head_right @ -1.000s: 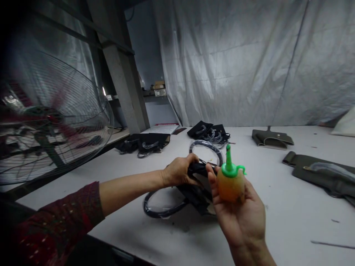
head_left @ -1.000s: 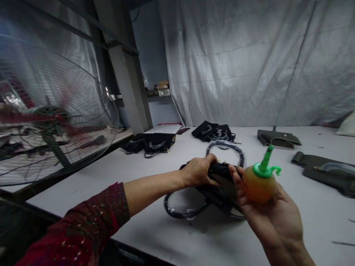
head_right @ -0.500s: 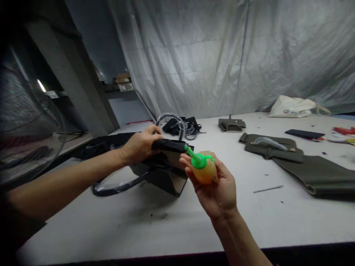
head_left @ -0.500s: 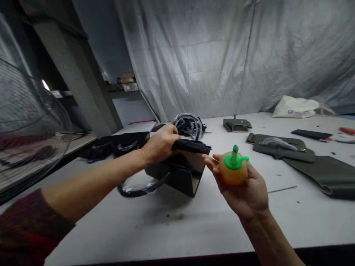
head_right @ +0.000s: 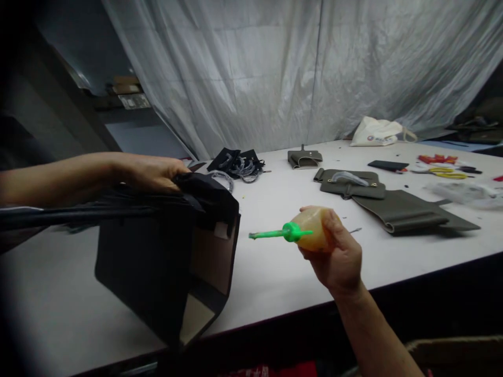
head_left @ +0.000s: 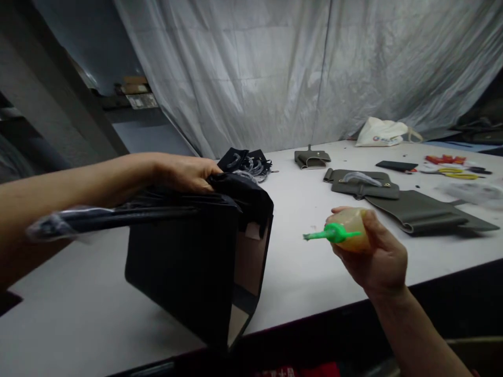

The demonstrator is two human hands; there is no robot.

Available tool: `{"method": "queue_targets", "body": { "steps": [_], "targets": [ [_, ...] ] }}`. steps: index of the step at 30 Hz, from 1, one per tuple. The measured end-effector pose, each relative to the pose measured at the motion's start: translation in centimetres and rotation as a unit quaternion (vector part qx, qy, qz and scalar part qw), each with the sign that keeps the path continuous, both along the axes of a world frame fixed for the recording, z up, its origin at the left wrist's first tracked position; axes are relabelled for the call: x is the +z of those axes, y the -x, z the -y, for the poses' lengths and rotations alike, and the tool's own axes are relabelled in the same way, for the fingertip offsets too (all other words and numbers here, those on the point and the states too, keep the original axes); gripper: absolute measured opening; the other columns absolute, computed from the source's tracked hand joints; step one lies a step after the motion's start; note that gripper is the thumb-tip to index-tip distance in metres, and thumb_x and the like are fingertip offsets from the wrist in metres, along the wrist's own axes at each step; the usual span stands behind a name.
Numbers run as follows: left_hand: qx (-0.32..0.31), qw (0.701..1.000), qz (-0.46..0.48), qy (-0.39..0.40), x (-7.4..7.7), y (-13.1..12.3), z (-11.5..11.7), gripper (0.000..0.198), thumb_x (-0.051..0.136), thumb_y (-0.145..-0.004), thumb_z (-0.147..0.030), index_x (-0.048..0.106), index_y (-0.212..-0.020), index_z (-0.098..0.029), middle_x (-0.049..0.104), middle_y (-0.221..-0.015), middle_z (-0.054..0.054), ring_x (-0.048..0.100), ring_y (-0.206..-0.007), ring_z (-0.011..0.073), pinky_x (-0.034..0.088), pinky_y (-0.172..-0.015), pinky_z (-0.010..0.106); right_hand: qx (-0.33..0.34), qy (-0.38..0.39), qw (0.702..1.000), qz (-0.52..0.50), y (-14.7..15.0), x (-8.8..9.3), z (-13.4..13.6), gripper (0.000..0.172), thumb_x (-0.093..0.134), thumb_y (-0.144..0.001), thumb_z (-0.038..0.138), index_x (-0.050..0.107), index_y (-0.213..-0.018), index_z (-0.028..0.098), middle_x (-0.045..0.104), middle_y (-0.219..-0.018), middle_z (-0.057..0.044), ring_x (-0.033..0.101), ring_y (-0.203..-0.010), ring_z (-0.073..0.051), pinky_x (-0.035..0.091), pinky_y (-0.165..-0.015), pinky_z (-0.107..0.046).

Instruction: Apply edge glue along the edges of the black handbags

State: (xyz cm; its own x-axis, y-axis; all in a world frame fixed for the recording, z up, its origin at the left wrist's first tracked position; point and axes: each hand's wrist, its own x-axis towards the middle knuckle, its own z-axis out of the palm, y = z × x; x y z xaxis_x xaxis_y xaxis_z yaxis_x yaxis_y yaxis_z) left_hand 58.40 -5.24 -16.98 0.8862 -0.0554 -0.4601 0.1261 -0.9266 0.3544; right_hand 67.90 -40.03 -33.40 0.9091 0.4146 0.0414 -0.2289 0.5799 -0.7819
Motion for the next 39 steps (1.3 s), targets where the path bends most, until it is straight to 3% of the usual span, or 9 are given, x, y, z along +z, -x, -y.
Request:
{"method": "queue_targets", "body": {
  "steps": [4,8,10,12,16,20,29,33,39],
  "targets": [
    [-0.028,0.995,-0.098,0.001,-6.6,-3.2,0.2,0.039,0.068,-0.076,-0.05,0.078,-0.095,-0.017,0.071,-0.081,0.001,0.063,-0.074,0.0185,0.05,-0.071,0.024,-0.05,0.058,0.994,0.075,-0.4,-2.1,0.5,0.045,0.081,-0.074,0.052,0.069,-0.1,0.017,0.066,-0.081,-0.004,0.063,-0.054,-0.015,0.047,-0.034,-0.019],
    [0.028,0.989,-0.134,0.048,-14.1,-4.9,-0.9,0.051,0.071,-0.07,-0.061,0.077,-0.097,-0.018,0.072,-0.081,0.002,0.06,-0.071,0.0178,0.05,-0.068,0.025,-0.099,0.119,0.983,0.094,-1.1,-4.8,1.3,0.048,0.082,-0.074,0.054,0.063,-0.104,0.02,0.064,-0.088,-0.004,0.065,-0.06,-0.017,0.049,-0.037,-0.022],
    [0.037,0.989,-0.137,0.048,-16.7,-5.1,-1.5,0.053,0.071,-0.068,-0.063,0.077,-0.093,-0.017,0.071,-0.08,0.002,0.058,-0.069,0.0169,0.048,-0.066,0.025,-0.111,0.151,0.977,0.098,-1.5,-6.2,1.5,0.048,0.08,-0.077,0.055,0.062,-0.105,0.02,0.063,-0.09,-0.004,0.065,-0.062,-0.017,0.05,-0.038,-0.023],
    [0.042,0.989,-0.135,0.04,-18.3,-4.9,-1.7,0.055,0.069,-0.069,-0.066,0.077,-0.089,-0.016,0.07,-0.078,0.003,0.057,-0.068,0.0166,0.047,-0.065,0.025,-0.111,0.181,0.971,0.112,-1.8,-7.6,1.3,0.047,0.078,-0.079,0.056,0.06,-0.105,0.021,0.062,-0.091,-0.004,0.064,-0.066,-0.017,0.052,-0.041,-0.024],
    [0.054,0.991,-0.124,0.02,-19.0,-4.5,-1.9,0.061,0.065,-0.07,-0.074,0.076,-0.084,-0.016,0.068,-0.075,0.003,0.055,-0.067,0.0162,0.044,-0.063,0.025,-0.095,0.245,0.949,0.174,-2.1,-9.9,0.0,0.045,0.073,-0.082,0.059,0.061,-0.104,0.022,0.061,-0.09,-0.003,0.061,-0.068,-0.017,0.053,-0.043,-0.026],
    [0.055,0.99,-0.125,0.027,-19.2,-4.6,-2.0,0.062,0.065,-0.069,-0.074,0.076,-0.085,-0.016,0.067,-0.074,0.003,0.054,-0.066,0.0156,0.044,-0.063,0.024,-0.106,0.288,0.912,0.271,-2.0,-10.9,-1.6,0.039,0.07,-0.086,0.056,0.062,-0.105,0.023,0.063,-0.087,-0.001,0.06,-0.073,-0.017,0.055,-0.059,-0.031],
    [0.056,0.99,-0.121,0.046,-19.2,-4.6,-1.7,0.056,0.068,-0.068,-0.07,0.076,-0.081,-0.015,0.064,-0.07,0.001,0.051,-0.065,0.0141,0.045,-0.066,0.025,-0.123,0.321,0.862,0.372,-2.8,-11.5,-2.1,0.041,0.069,-0.088,0.054,0.059,-0.115,0.024,0.065,-0.093,-0.002,0.059,-0.075,-0.019,0.05,-0.069,-0.037],
    [0.056,0.99,-0.119,0.056,-19.3,-4.4,-1.7,0.055,0.067,-0.07,-0.069,0.075,-0.081,-0.016,0.062,-0.068,0.0,0.052,-0.065,0.0146,0.044,-0.064,0.024,-0.09,0.341,0.838,0.416,-2.9,-11.4,-1.5,0.038,0.07,-0.089,0.05,0.06,-0.116,0.025,0.066,-0.102,-0.003,0.059,-0.078,-0.019,0.051,-0.074,-0.038],
    [0.061,0.989,-0.122,0.062,-19.5,-4.3,-1.8,0.057,0.067,-0.07,-0.071,0.073,-0.081,-0.016,0.06,-0.066,0.0,0.051,-0.062,0.0147,0.043,-0.059,0.024,-0.109,0.314,0.845,0.419,-2.5,-10.5,-0.9,0.032,0.07,-0.09,0.045,0.061,-0.115,0.028,0.064,-0.099,-0.002,0.058,-0.076,-0.019,0.049,-0.072,-0.038]
  ]
}}
